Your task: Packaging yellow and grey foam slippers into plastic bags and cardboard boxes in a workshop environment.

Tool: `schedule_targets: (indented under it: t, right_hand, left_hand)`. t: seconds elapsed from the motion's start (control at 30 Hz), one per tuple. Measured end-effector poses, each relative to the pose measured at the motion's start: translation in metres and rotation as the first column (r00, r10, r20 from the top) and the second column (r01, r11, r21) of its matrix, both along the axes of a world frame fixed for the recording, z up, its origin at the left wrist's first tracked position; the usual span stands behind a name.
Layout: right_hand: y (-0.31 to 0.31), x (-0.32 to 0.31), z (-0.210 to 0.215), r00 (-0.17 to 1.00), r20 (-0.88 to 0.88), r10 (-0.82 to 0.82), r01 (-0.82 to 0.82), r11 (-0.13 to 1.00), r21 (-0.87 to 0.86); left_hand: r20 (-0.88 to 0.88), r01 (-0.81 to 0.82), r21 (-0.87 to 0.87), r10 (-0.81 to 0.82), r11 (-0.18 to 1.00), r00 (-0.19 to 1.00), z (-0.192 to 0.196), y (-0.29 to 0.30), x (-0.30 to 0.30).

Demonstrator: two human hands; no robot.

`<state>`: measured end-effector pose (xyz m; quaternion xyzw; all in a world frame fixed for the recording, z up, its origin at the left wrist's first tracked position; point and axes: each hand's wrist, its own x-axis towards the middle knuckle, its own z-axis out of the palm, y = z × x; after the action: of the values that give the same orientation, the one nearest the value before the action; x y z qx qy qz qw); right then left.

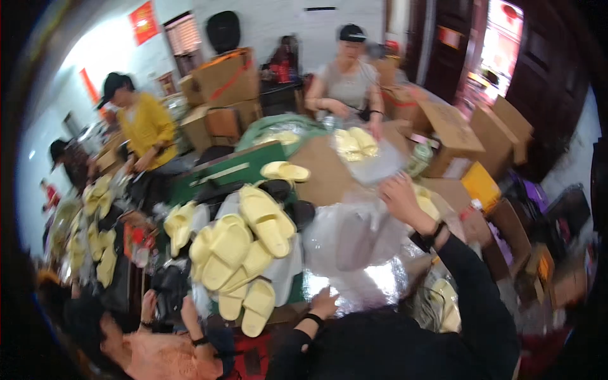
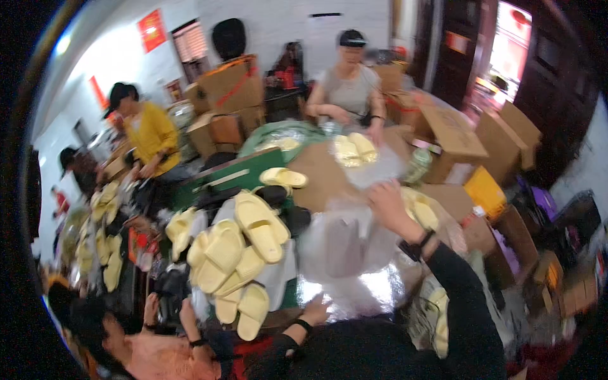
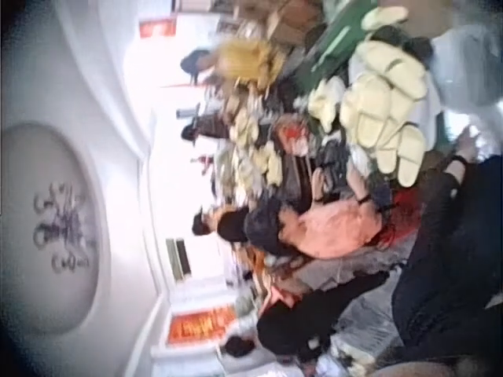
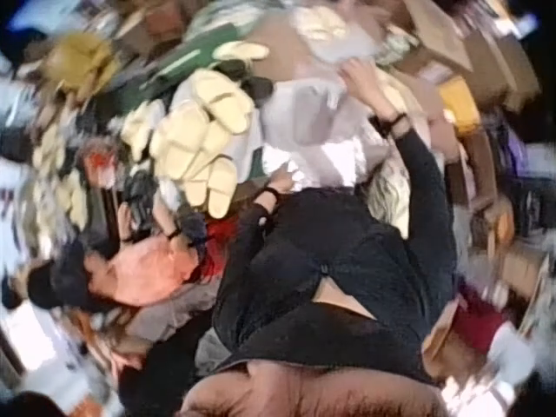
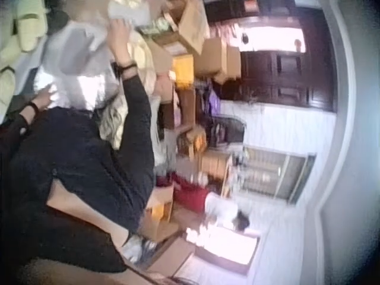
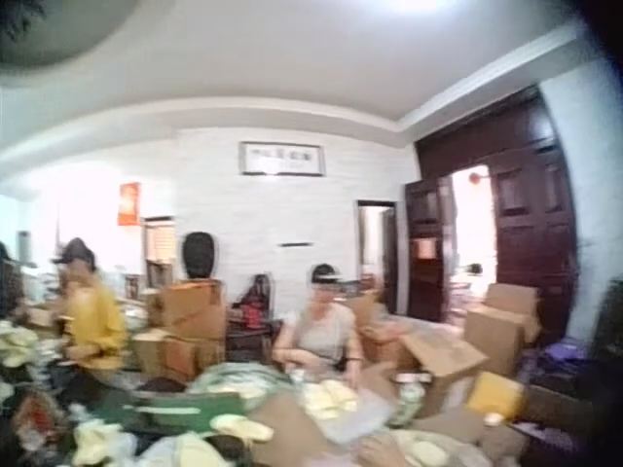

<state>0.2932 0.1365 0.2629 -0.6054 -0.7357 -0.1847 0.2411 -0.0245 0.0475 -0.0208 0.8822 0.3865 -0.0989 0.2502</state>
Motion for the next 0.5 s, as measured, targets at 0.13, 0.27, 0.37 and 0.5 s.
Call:
schedule_targets:
  t: [0.13, 0.27, 0.37, 0.5]
  right_hand:
    - [0.022, 0.038, 0.031, 0.99, -0.101, -0.097, 0.106, 0.99, 0.091]
    - [0.003, 0.056, 0.056, 0.993, -0.107, -0.042, 0.077, 0.935, 0.347]
    - [-0.023, 0.068, 0.052, 0.999, -0.003, -0.045, 0.042, 0.921, 0.387]
    - [-0.073, 0.09, -0.001, 0.99, 0.083, -0.116, 0.095, 0.97, 0.225]
  left_hand:
    - [-0.086, 0.037, -0.072, -0.043, 0.997, 0.995, 0.001, 0.002, 0.004]
    - [-0.107, 0.031, -0.108, -0.042, 0.994, 0.993, 0.005, -0.003, 0.008]
    - [-0.076, -0.023, -0.14, 0.013, 0.99, 0.997, 0.0, -0.008, 0.003]
    - [-0.102, -0.014, -0.143, 0.0, 0.99, 0.995, 0.003, -0.009, 0.005]
